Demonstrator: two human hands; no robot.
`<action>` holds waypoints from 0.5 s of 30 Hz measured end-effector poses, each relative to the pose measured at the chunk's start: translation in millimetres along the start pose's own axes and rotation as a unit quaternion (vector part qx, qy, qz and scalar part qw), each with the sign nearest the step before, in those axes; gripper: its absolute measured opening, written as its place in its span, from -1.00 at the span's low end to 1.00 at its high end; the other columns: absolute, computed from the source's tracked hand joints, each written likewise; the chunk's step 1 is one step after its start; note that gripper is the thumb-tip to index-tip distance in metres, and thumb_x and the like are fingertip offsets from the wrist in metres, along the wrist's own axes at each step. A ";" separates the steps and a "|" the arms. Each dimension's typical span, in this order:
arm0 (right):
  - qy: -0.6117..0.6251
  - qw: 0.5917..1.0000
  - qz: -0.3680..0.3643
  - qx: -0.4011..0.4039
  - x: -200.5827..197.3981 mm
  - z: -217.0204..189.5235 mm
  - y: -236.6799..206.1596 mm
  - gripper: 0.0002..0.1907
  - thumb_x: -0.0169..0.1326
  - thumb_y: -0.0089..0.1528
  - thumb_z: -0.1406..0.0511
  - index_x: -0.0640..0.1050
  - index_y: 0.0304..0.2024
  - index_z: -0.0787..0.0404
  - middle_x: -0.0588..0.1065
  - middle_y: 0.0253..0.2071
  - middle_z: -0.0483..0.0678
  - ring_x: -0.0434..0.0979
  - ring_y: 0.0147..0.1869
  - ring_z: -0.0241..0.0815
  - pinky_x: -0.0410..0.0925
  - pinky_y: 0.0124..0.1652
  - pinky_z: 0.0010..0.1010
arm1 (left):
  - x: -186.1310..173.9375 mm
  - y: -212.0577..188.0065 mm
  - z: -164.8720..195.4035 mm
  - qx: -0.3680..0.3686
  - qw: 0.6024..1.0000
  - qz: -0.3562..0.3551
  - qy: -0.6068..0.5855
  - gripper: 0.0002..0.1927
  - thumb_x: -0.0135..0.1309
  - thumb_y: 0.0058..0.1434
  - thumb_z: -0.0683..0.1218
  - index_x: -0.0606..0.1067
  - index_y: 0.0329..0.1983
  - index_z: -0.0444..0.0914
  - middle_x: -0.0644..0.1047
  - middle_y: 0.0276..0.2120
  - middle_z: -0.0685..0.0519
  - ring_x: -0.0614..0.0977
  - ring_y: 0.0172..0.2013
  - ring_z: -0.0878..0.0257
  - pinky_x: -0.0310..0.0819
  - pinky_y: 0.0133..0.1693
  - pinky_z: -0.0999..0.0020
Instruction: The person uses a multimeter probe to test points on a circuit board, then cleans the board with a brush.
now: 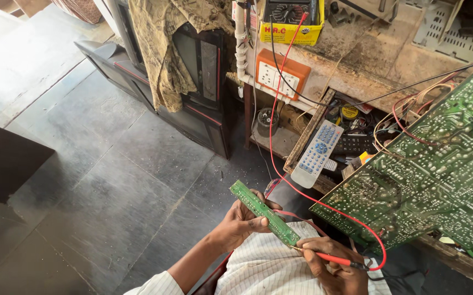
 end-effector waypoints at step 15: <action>-0.028 1.000 -0.005 -0.005 16.4 -2.1 -2.8 -0.88 0.21 0.17 0.41 0.66 -0.28 0.38 0.68 -0.23 0.17 0.73 -0.20 -0.14 0.57 -0.18 -0.35 | -25.8 -6.5 -13.0 0.004 0.999 0.019 0.028 -0.49 0.32 0.12 -0.18 0.29 0.03 -0.17 0.51 0.10 -0.08 0.65 0.04 0.15 0.64 0.10 0.05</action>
Point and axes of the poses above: each hand's wrist, its own y-axis towards the middle knuckle, its own x-axis out of the palm, z = x × y, the point moved 2 cm from there along y, towards the middle knuckle
